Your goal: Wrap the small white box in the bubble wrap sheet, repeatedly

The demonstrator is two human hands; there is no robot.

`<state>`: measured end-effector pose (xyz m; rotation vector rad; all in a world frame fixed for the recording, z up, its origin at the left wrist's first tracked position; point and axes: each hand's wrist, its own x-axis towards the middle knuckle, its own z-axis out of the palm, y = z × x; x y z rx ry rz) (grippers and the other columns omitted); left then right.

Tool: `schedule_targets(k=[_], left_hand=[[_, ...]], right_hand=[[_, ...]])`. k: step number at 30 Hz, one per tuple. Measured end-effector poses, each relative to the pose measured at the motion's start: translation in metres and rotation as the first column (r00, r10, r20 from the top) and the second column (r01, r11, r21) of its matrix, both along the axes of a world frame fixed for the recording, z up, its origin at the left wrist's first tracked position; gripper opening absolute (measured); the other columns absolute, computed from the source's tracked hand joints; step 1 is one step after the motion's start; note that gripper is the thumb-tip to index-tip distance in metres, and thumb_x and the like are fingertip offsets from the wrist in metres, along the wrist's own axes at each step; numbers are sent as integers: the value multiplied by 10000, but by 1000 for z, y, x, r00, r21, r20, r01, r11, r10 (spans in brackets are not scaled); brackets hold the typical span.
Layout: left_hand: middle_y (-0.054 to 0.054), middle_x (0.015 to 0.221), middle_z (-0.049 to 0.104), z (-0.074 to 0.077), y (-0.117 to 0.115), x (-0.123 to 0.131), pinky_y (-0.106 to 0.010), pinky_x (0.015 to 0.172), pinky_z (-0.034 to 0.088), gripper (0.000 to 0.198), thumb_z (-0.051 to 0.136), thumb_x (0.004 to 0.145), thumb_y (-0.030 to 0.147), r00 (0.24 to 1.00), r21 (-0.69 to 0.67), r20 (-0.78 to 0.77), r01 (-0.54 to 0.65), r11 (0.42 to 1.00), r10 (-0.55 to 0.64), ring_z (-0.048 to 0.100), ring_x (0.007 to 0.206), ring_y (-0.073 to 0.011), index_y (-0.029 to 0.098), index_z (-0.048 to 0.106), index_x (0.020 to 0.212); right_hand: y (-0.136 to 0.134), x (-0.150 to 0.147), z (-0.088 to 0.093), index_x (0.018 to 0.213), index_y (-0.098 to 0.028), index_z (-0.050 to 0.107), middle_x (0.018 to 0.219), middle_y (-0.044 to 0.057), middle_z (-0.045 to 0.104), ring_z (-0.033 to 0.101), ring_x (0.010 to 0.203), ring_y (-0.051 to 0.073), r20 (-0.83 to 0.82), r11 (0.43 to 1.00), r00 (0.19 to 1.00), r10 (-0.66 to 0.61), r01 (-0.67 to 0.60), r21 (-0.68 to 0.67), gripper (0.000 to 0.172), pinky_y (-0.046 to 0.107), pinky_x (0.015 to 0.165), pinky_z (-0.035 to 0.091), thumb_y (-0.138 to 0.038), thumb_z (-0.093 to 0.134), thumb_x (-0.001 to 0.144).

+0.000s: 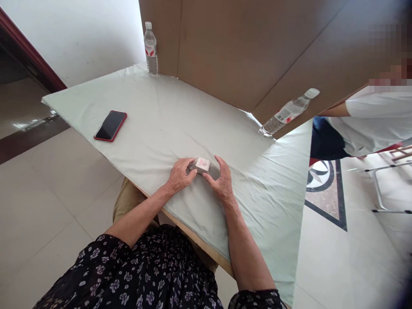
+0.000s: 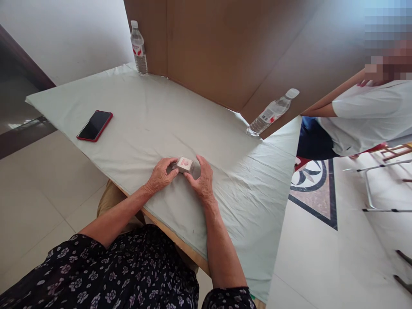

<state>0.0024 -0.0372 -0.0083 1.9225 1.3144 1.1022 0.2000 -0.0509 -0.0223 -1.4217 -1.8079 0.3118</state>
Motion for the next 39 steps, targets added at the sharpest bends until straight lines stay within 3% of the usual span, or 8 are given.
schedule_targets(k=[6, 10, 15, 20, 24, 31, 39], left_hand=[[-101, 1088, 720, -1, 0, 0, -405, 959, 488, 368, 640, 791, 213, 1000, -4, 6, 1, 1000, -1, 642, 1010, -250, 178, 659, 1157], [-96, 1064, 728, 2, -2, -2, -398, 950, 491, 329, 614, 800, 207, 999, 36, 20, 39, 999, -39, 649, 983, -236, 178, 672, 1123], [-100, 1083, 730, 3, -4, -3, -397, 971, 492, 320, 587, 811, 201, 990, 121, 57, 122, 985, -129, 639, 1033, -241, 182, 673, 1119], [-131, 1079, 729, -5, -2, -2, -409, 961, 509, 347, 603, 798, 177, 998, 40, 49, -36, 999, 34, 656, 1016, -253, 137, 649, 1140], [-127, 1108, 724, -10, 1, -2, -379, 915, 538, 429, 606, 784, 157, 997, 0, 23, -77, 997, 77, 666, 998, -238, 133, 605, 1212], [-165, 1229, 678, -9, -3, 0, -460, 1045, 457, 411, 557, 835, 199, 953, 112, -279, -86, 990, 114, 609, 1172, -291, 113, 592, 1235], [-170, 1477, 527, -3, -47, -35, -522, 1180, 305, 540, 547, 919, 375, 802, 105, -594, 4, 994, 60, 434, 1402, -348, 109, 510, 1387]], right_hand=[[6, -2, -4, 1456, -228, 429, 1447, 163, 547, 515, 1330, 337, -102, 991, 995, 6, -20, -133, 828, 548, 1114, 375, -474, 768, 741], [6, -5, -2, 1433, -227, 462, 1331, 136, 635, 590, 1232, 310, -141, 988, 989, 46, -66, -142, 733, 523, 1083, 404, -417, 733, 779], [2, -4, 0, 1408, -235, 492, 1356, 121, 630, 577, 1258, 290, -186, 990, 982, 18, -44, -135, 647, 504, 1097, 400, -364, 697, 808], [-1, 0, 1, 1448, -224, 450, 1454, 141, 555, 520, 1337, 317, -207, 973, 977, 48, -92, -209, 757, 528, 1137, 363, -352, 736, 758], [-6, 6, -1, 1463, -231, 427, 1482, 143, 522, 489, 1367, 320, -241, 975, 969, 44, -94, -200, 801, 533, 1156, 347, -385, 751, 746], [-9, 10, -4, 1423, -237, 464, 1423, 142, 573, 540, 1318, 324, -333, 981, 943, 4, -68, -181, 702, 551, 1123, 397, -419, 697, 787], [-10, 10, -3, 1352, -248, 521, 1373, 117, 620, 577, 1279, 292, -452, 984, 892, -15, -66, -164, 606, 529, 1111, 424, -323, 681, 773]])
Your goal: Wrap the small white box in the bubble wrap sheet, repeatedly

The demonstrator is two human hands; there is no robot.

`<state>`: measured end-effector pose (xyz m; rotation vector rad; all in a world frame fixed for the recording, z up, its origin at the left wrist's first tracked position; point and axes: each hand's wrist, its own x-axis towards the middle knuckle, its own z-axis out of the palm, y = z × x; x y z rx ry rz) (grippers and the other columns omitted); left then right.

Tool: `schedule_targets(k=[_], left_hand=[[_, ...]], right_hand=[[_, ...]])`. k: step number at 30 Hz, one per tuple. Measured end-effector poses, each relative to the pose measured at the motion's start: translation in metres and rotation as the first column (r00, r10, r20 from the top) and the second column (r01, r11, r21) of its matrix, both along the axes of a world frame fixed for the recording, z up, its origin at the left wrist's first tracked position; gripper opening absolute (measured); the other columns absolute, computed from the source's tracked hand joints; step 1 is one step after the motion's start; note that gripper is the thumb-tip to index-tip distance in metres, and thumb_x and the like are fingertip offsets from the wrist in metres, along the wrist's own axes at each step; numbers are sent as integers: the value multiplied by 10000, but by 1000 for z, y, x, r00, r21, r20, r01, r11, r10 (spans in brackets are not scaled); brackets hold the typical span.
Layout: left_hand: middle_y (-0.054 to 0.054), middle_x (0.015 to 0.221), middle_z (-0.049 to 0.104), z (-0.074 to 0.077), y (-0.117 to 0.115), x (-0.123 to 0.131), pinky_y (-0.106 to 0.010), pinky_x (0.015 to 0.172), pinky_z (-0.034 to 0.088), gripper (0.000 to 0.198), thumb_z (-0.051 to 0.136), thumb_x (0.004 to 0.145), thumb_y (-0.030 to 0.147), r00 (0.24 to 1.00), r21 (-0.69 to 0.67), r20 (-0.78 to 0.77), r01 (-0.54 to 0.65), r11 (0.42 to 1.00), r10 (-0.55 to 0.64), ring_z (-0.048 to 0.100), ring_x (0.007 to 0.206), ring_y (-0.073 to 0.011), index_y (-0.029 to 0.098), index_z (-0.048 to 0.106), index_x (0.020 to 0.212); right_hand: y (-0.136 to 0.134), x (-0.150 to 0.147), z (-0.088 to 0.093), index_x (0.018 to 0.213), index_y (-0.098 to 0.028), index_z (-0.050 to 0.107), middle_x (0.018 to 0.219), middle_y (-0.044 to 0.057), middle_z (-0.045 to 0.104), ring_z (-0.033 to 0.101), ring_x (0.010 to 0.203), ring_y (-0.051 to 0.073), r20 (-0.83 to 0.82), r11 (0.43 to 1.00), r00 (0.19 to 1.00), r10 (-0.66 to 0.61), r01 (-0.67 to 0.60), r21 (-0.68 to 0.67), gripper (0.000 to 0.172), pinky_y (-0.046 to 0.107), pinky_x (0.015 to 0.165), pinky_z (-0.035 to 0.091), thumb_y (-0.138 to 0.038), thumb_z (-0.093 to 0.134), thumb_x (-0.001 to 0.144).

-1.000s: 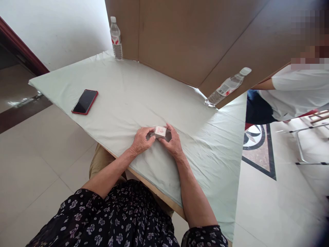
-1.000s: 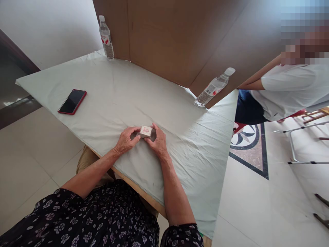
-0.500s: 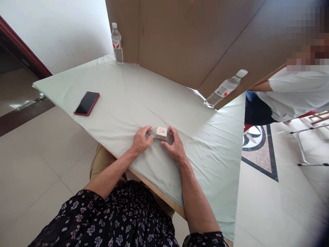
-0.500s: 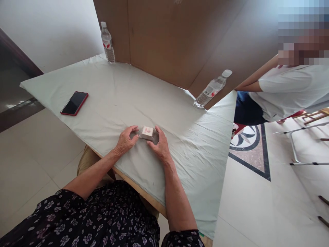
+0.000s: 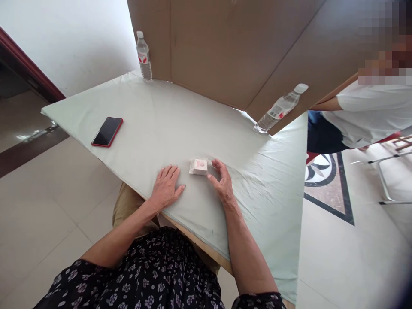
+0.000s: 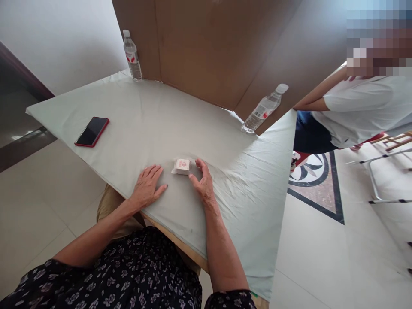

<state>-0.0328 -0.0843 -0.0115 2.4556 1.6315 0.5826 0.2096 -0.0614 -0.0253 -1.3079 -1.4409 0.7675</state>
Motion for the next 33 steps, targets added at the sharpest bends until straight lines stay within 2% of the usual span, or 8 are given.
schedule_targets(k=[5, 10, 14, 18, 22, 25, 28, 33], left_hand=[[-212, 1491, 498, -4, -18, -31, -565, 1185, 287, 575, 550, 914, 420, 995, 32, -60, -81, 996, 83, 410, 1415, -387, 70, 531, 1369], [-187, 1418, 568, 3, -17, -42, -571, 1157, 345, 477, 548, 907, 385, 995, -25, 69, -71, 997, 73, 464, 1371, -361, 116, 583, 1299], [-149, 1384, 588, 24, 3, -25, -488, 1117, 434, 436, 543, 905, 355, 960, -148, 278, -5, 989, 46, 532, 1300, -288, 158, 580, 1292], [-163, 1433, 540, 37, 38, 9, -487, 1142, 406, 589, 631, 834, 341, 922, -202, 385, 132, 970, -45, 466, 1367, -310, 146, 507, 1376], [-193, 1421, 541, 23, 66, 35, -495, 1115, 415, 814, 702, 755, 321, 892, -275, 440, 244, 930, -104, 505, 1324, -335, 119, 386, 1477], [-169, 1328, 609, 7, 71, 42, -498, 1114, 396, 837, 697, 732, 274, 882, -222, 459, 230, 948, -107, 560, 1248, -320, 126, 370, 1488], [-132, 1273, 639, -2, 70, 41, -450, 1086, 422, 815, 667, 750, 262, 862, -177, 493, 228, 957, -114, 591, 1197, -283, 162, 361, 1499], [-124, 1237, 650, -1, 70, 39, -431, 1059, 439, 792, 612, 738, 241, 857, -163, 497, 247, 955, -137, 602, 1146, -270, 152, 385, 1492]], right_hand=[[5, -1, -3, 1205, -216, 595, 1249, 127, 674, 653, 1148, 271, -193, 989, 971, -144, 135, -57, 459, 510, 1040, 491, -291, 635, 753], [5, -3, -1, 1090, -210, 660, 1130, 103, 719, 679, 1061, 248, -180, 983, 967, -181, 172, -68, 326, 478, 996, 515, -291, 592, 781], [3, -5, 3, 979, -201, 693, 1200, 117, 703, 656, 1110, 250, -109, 982, 976, -188, 186, -35, 234, 456, 996, 510, -325, 593, 808], [3, -5, 6, 928, -207, 706, 1187, 114, 710, 652, 1106, 252, -72, 982, 979, -189, 188, -24, 203, 450, 980, 510, -346, 601, 822], [3, -3, 4, 912, -207, 709, 1168, 116, 715, 667, 1063, 249, -61, 985, 983, -175, 174, -8, 193, 437, 939, 526, -346, 617, 814], [2, -3, 3, 936, -212, 707, 1170, 112, 714, 673, 1049, 237, -45, 987, 986, -158, 159, 18, 185, 416, 906, 540, -332, 624, 822], [0, -6, 6, 974, -225, 704, 1176, 103, 713, 665, 1080, 238, 11, 985, 989, -145, 143, 91, 180, 404, 884, 547, -322, 630, 841], [-2, -11, 19, 1057, -272, 709, 1245, 83, 683, 614, 1195, 250, 199, 970, 968, -153, 109, 216, 211, 471, 1056, 469, -351, 645, 872]])
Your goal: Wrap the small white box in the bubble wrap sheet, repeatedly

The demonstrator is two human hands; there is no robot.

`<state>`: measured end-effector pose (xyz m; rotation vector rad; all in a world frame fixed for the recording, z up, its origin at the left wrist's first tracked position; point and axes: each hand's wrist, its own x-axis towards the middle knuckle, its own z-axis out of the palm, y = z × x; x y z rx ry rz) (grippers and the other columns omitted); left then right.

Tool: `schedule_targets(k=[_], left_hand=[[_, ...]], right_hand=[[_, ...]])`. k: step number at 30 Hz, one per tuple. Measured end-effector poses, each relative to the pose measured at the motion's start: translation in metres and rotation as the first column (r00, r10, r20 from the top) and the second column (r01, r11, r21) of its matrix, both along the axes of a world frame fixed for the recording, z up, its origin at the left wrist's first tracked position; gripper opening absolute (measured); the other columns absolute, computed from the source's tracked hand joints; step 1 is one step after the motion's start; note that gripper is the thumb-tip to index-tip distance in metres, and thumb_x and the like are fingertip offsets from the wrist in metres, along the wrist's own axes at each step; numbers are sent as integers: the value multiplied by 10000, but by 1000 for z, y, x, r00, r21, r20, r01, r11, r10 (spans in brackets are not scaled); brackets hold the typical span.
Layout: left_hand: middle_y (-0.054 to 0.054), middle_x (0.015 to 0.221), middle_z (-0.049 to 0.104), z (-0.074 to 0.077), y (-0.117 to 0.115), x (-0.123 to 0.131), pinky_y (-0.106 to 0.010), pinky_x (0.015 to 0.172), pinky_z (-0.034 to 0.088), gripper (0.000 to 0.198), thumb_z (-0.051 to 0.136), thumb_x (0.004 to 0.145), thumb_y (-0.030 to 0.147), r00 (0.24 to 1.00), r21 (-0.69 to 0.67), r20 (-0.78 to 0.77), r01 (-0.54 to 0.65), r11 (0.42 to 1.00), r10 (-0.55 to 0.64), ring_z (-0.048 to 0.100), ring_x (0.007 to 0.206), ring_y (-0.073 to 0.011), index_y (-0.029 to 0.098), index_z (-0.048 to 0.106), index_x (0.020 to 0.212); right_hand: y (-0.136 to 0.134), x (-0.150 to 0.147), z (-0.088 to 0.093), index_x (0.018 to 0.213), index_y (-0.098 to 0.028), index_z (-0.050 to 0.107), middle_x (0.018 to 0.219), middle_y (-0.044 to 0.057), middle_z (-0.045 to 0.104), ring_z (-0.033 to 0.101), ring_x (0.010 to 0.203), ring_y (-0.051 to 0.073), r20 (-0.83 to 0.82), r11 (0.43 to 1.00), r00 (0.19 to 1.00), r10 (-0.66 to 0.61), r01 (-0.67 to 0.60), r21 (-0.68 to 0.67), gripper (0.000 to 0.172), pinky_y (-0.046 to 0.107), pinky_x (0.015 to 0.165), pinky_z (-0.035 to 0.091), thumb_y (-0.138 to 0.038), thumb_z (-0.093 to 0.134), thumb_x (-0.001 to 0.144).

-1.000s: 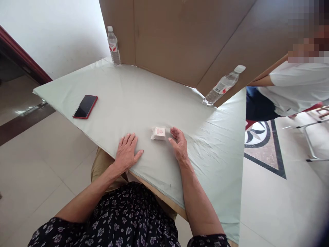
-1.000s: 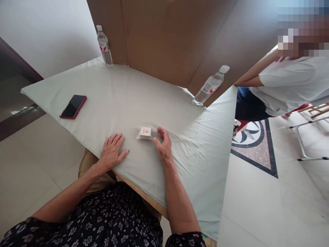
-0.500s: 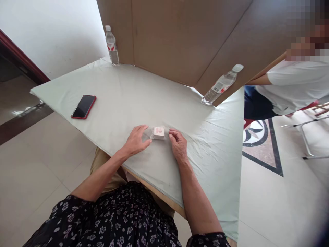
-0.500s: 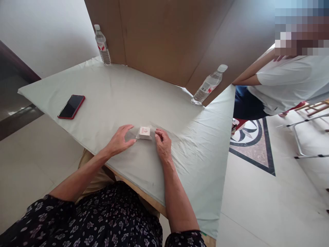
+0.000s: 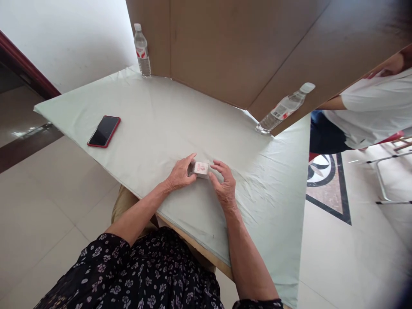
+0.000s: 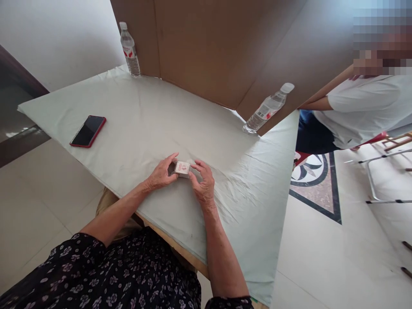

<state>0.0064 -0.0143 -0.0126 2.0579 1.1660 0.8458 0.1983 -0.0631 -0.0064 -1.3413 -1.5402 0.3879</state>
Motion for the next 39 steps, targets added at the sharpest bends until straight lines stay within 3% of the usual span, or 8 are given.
schedule_targets(k=[7, 17, 27, 34, 39], left_hand=[[-115, 1229, 656, 0, 1, 2, -431, 1044, 442, 799, 582, 716, 225, 1000, 5, 3, 2, 1000, -2, 596, 1128, -268, 162, 402, 1491], [-128, 1298, 638, 0, 0, 2, -421, 1068, 427, 781, 565, 716, 202, 999, 13, 18, 29, 1000, -29, 588, 1179, -267, 136, 408, 1478], [-138, 1315, 629, -3, 1, 3, -452, 1074, 431, 785, 559, 689, 181, 998, 50, 43, 40, 998, -42, 589, 1184, -281, 141, 425, 1461], [-144, 1356, 562, -1, 0, 3, -452, 1074, 444, 825, 526, 666, 136, 989, 104, 124, 67, 992, -79, 544, 1226, -283, 176, 382, 1478], [-167, 1442, 470, 6, -3, 1, -456, 1097, 426, 862, 557, 651, 167, 970, 60, 200, 127, 990, -136, 490, 1299, -309, 160, 343, 1485]], right_hand=[[11, 6, 8, 1126, -273, 712, 1316, 105, 658, 617, 1199, 292, 262, 991, 958, 115, -91, -103, 274, 521, 1043, 455, -374, 628, 886], [24, 6, 35, 1030, -273, 730, 1278, 91, 689, 654, 1086, 273, 618, 971, 757, 214, -231, -54, 196, 454, 907, 456, -262, 554, 944], [38, -5, 28, 890, -241, 646, 1179, 88, 730, 650, 1076, 239, 593, 984, 797, 113, -173, 45, 222, 415, 920, 428, -230, 440, 975], [57, -8, 49, 903, -242, 607, 1230, 109, 699, 626, 1164, 241, 550, 991, 832, 72, -120, 52, 181, 418, 941, 433, -222, 436, 958], [75, -4, 64, 911, -231, 585, 1256, 128, 675, 607, 1194, 253, 549, 995, 835, 24, -72, 67, 160, 423, 928, 430, -220, 434, 961]])
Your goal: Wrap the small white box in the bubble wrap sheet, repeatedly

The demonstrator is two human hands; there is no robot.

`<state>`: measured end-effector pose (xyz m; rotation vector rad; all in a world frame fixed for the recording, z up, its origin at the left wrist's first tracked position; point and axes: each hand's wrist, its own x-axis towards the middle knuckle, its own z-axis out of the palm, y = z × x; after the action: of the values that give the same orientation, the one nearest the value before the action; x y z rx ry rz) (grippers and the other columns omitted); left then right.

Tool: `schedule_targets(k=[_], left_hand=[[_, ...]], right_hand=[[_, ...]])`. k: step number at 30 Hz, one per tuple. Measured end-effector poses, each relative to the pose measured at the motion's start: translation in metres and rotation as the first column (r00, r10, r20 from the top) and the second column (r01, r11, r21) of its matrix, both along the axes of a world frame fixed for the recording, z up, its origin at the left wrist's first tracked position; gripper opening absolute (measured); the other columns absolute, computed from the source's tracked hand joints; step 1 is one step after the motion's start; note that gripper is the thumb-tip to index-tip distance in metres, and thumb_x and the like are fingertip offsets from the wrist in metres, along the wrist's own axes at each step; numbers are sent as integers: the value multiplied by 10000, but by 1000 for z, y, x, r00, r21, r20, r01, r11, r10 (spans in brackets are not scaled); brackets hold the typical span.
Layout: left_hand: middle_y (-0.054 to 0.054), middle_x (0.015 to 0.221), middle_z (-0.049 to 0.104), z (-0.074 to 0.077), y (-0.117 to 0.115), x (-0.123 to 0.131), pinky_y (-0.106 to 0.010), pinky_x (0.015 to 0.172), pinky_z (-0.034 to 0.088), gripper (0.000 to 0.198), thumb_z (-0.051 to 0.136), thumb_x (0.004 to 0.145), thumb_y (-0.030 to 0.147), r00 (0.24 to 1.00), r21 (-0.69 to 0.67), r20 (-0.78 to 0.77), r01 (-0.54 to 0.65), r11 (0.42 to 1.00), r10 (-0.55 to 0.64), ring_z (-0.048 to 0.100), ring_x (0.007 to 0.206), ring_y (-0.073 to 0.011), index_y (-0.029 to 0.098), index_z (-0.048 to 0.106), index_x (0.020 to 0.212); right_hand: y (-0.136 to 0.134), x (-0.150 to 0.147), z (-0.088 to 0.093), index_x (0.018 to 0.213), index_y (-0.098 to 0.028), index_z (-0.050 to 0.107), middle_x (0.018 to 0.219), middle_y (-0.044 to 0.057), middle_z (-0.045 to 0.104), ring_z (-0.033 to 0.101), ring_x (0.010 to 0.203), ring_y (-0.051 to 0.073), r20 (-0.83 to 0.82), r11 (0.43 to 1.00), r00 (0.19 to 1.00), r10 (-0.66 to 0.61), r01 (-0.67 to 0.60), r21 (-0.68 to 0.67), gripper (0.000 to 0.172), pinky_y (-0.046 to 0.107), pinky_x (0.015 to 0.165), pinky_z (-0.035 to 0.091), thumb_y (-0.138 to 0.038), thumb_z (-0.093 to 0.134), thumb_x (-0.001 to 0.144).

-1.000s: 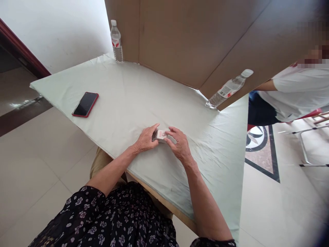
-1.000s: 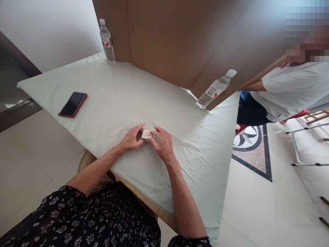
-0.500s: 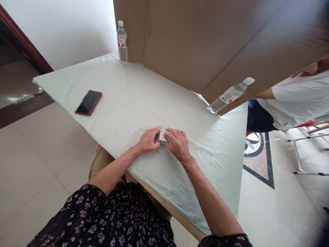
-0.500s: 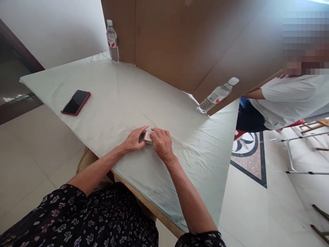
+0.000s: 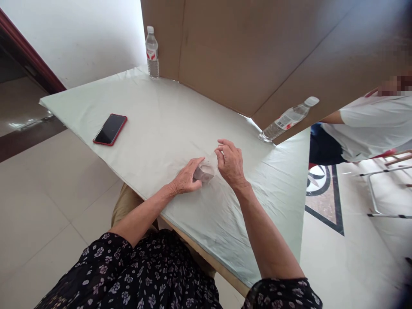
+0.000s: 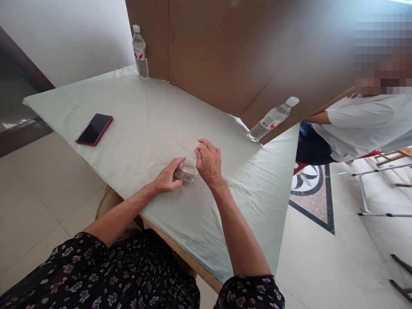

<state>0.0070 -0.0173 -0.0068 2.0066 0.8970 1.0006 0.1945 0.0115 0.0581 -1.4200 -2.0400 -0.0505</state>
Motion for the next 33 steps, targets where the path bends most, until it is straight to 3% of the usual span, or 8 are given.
schedule_targets(k=[3, 8, 12, 16, 21, 24, 28, 33], left_hand=[[-160, 1436, 483, 5, -2, -2, -454, 1090, 423, 836, 584, 679, 202, 998, -82, 37, 43, 996, -40, 506, 1278, -310, 169, 340, 1478], [-128, 1220, 604, 6, -4, -3, -390, 922, 491, 702, 617, 696, 285, 989, -259, 148, 56, 964, -17, 603, 1022, -245, 154, 411, 1355], [-52, 996, 613, 6, -3, -4, -313, 781, 472, 491, 609, 739, 394, 979, -324, 201, 83, 942, -17, 568, 849, -181, 172, 512, 1166], [-31, 870, 596, 9, -2, -5, -280, 685, 440, 494, 608, 780, 475, 983, -398, 181, 107, 911, -36, 536, 758, -161, 145, 587, 1147], [-80, 1000, 664, 9, 0, -3, -292, 717, 470, 561, 632, 772, 438, 980, -429, 198, 106, 897, -21, 593, 829, -191, 125, 620, 1237], [-90, 1068, 669, 8, 1, -2, -293, 727, 479, 565, 639, 762, 410, 978, -409, 207, 106, 906, -21, 601, 858, -198, 132, 627, 1255], [-89, 1048, 670, 10, 1, -3, -295, 720, 482, 612, 655, 754, 401, 959, -453, 280, 162, 876, -33, 609, 845, -199, 120, 603, 1296], [-112, 1080, 692, 13, 1, -6, -323, 820, 494, 613, 684, 754, 408, 899, -540, 437, 260, 801, 3, 635, 959, -234, 98, 613, 1278]], right_hand=[[13, 5, 5, 907, -228, 585, 1258, 140, 666, 596, 1203, 263, 9, 1000, 1000, -24, 24, 5, 160, 429, 917, 434, -222, 433, 958], [33, 11, 5, 888, -224, 593, 1248, 140, 664, 598, 1174, 266, 6, 998, 998, -57, 57, 16, 170, 436, 913, 446, -227, 433, 946], [43, 15, 3, 875, -225, 600, 1232, 138, 672, 603, 1159, 266, -23, 997, 997, -70, 71, 14, 169, 436, 919, 456, -226, 443, 936], [42, 19, 0, 850, -223, 618, 1171, 129, 698, 627, 1111, 267, -91, 995, 991, -102, 101, -17, 174, 437, 912, 468, -230, 461, 923], [9, 24, -6, 965, -229, 659, 1092, 97, 716, 653, 994, 238, -269, 988, 951, -153, 155, -15, 211, 416, 899, 490, -292, 460, 934], [-24, 19, -15, 948, -226, 646, 968, 69, 721, 653, 807, 210, -353, 977, 912, -207, 178, -113, 188, 387, 816, 515, -368, 532, 901], [-61, -1, -28, 873, -227, 619, 898, 57, 718, 632, 684, 195, -341, 944, 908, -245, 143, -297, 267, 361, 710, 503, -487, 640, 817], [-73, -19, -28, 771, -231, 614, 797, 36, 706, 627, 710, 206, -226, 874, 935, -272, 142, -465, 276, 326, 671, 434, -505, 621, 811]])
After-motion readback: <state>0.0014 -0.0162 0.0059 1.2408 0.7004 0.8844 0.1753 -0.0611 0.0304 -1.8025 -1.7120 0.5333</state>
